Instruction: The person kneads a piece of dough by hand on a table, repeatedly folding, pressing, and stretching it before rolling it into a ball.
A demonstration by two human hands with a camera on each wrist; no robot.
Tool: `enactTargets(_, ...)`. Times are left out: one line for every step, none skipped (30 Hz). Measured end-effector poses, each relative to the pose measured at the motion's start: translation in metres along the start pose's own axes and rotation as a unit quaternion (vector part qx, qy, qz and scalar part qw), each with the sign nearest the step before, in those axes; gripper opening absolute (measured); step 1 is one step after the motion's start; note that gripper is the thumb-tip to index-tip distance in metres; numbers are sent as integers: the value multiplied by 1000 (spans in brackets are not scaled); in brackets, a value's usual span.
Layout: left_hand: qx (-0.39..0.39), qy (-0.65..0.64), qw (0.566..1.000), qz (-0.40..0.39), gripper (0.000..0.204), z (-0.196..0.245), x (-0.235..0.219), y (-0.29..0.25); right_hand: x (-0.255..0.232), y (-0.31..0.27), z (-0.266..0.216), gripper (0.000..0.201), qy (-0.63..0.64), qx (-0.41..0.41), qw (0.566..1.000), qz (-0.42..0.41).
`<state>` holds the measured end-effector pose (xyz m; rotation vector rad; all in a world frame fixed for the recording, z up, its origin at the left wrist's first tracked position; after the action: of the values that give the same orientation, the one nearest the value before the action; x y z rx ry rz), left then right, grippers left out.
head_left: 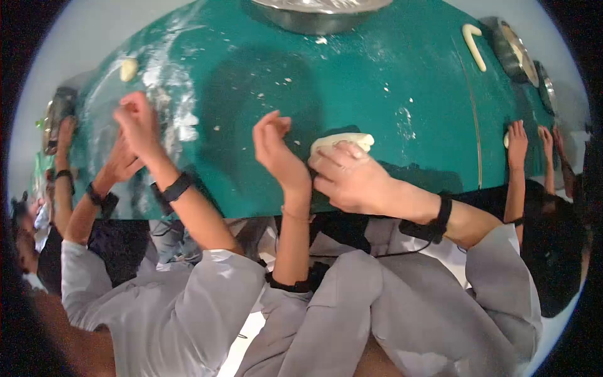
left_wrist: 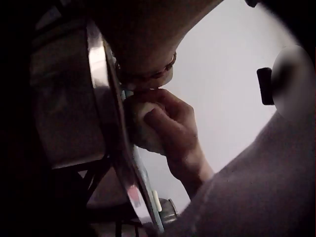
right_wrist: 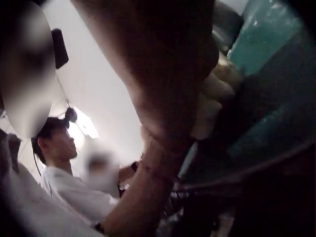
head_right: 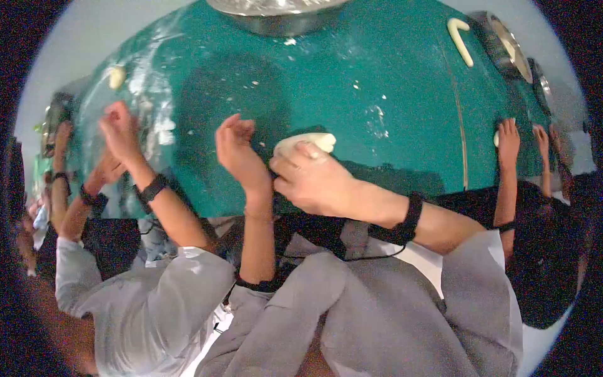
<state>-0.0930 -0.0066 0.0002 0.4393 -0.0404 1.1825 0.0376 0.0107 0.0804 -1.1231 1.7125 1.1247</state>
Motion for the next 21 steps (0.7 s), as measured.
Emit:
enactTargets(-9,-31,999,2,28,-4,-3,0,6,-3,-3,25,-26,-7,1000,7)
enactTargets(-19,-61,998,10,28,-6,-5,2,10,0,-1,25,-21,3,1000,-2)
enactTargets(-24,-91,995,24,28,-6,-4,4,10,9,3,24,-16,7,1000,-11)
enactTargets(-34,-91,994,39,28,-7,-4,3,10,20,7,24,-10,11,1000,-18)
enactTargets(-44,-92,993,51,28,-6,-7,3,15,30,12,24,-8,27,999,-46)
enactTargets(-51,-93,992,63,28,-5,-8,4,19,41,19,23,-7,40,997,-71)
enactTargets(-60,-126,987,81,28,-4,-8,5,25,54,28,23,-5,53,994,-93)
enactTargets(-70,-156,980,99,28,-2,-8,3,25,68,34,23,-14,53,997,-61)
enactTargets(-80,-184,973,116,28,-4,-10,-1,20,83,47,18,48,72,996,18)
enactTargets(-71,-196,973,103,28,-4,-10,-1,32,97,63,18,63,97,993,-11)
enactTargets(-71,-140,983,93,29,-5,-11,-2,43,108,78,19,79,123,989,-33)
enactTargets(-66,-83,991,80,31,-4,-7,-1,43,116,89,21,106,151,983,4)
enactTargets(-55,-28,996,66,33,-1,-4,2,39,122,98,24,131,175,975,46)
enactTargets(-54,89,995,0,34,2,0,5,30,126,106,27,156,196,964,91)
enactTargets(-48,66,997,-13,33,4,6,8,27,126,116,28,179,241,949,102)
enactTargets(-35,43,998,-27,33,6,15,13,25,125,124,30,202,279,931,117)
enactTargets(-20,20,999,-42,32,13,25,21,22,122,132,33,228,314,912,133)
enactTargets(-23,56,994,-87,33,25,35,34,17,115,139,34,293,326,881,177)
enactTargets(-23,88,989,-118,34,35,46,47,15,106,147,34,354,335,846,218)
enactTargets(-25,118,982,-145,35,41,61,59,14,95,157,35,410,341,807,253)
enactTargets(-31,148,974,-169,36,42,75,66,9,84,161,34,441,351,776,283)
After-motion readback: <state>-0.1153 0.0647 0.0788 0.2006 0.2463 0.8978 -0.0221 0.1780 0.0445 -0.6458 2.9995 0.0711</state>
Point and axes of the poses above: each hand's wrist, its own y-axis towards the middle knuckle, its own x-axis out of the palm, z = x × y, the point moved 9 cm from there along y, towards the middle knuckle, and after that the axes turned 14 degrees about x, right-handed, at the moved point
